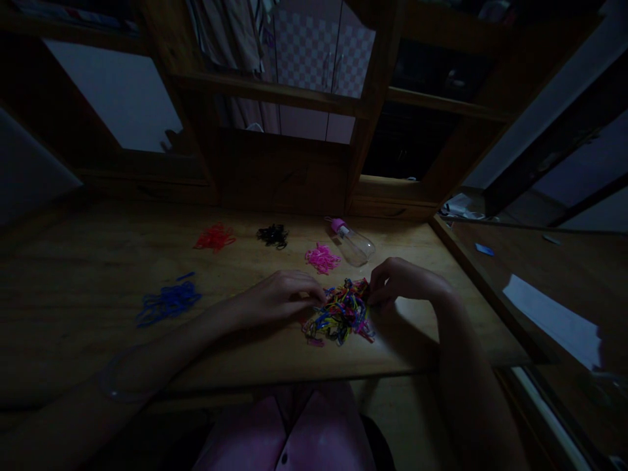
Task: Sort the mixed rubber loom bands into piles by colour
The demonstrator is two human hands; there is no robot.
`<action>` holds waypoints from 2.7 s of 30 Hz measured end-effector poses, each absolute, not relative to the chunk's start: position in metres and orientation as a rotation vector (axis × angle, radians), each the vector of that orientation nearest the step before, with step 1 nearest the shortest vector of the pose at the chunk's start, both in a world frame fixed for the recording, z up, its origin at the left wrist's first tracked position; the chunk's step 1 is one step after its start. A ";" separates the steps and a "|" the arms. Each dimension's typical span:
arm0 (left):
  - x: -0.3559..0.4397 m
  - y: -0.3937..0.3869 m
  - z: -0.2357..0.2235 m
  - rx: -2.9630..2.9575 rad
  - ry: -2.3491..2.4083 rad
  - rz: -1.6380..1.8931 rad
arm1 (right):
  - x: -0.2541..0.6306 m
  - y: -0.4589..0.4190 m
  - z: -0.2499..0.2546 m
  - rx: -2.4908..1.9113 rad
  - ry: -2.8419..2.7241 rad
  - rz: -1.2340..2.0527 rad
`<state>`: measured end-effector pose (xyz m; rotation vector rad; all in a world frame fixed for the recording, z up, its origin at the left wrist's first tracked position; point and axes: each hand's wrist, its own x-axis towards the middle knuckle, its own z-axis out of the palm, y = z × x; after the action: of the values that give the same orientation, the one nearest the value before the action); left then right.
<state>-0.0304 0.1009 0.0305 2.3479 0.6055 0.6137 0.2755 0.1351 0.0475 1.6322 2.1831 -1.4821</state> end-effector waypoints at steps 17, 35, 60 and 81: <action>-0.029 0.099 0.031 2.295 0.631 0.631 | 0.271 0.121 0.061 1.631 2.256 -1.239; -0.031 0.110 0.028 1.260 0.778 0.579 | 0.194 0.110 0.038 1.380 2.763 -2.122; -0.030 0.109 0.032 0.850 0.666 0.642 | 0.195 0.108 0.064 1.375 2.769 -2.173; -0.080 0.166 0.012 1.521 1.403 1.287 | 0.221 0.129 0.051 1.735 2.910 -2.217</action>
<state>-0.0799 0.1665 0.0124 1.5212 1.4026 1.2873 0.2213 0.1287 0.0512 1.7348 2.9099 -2.2170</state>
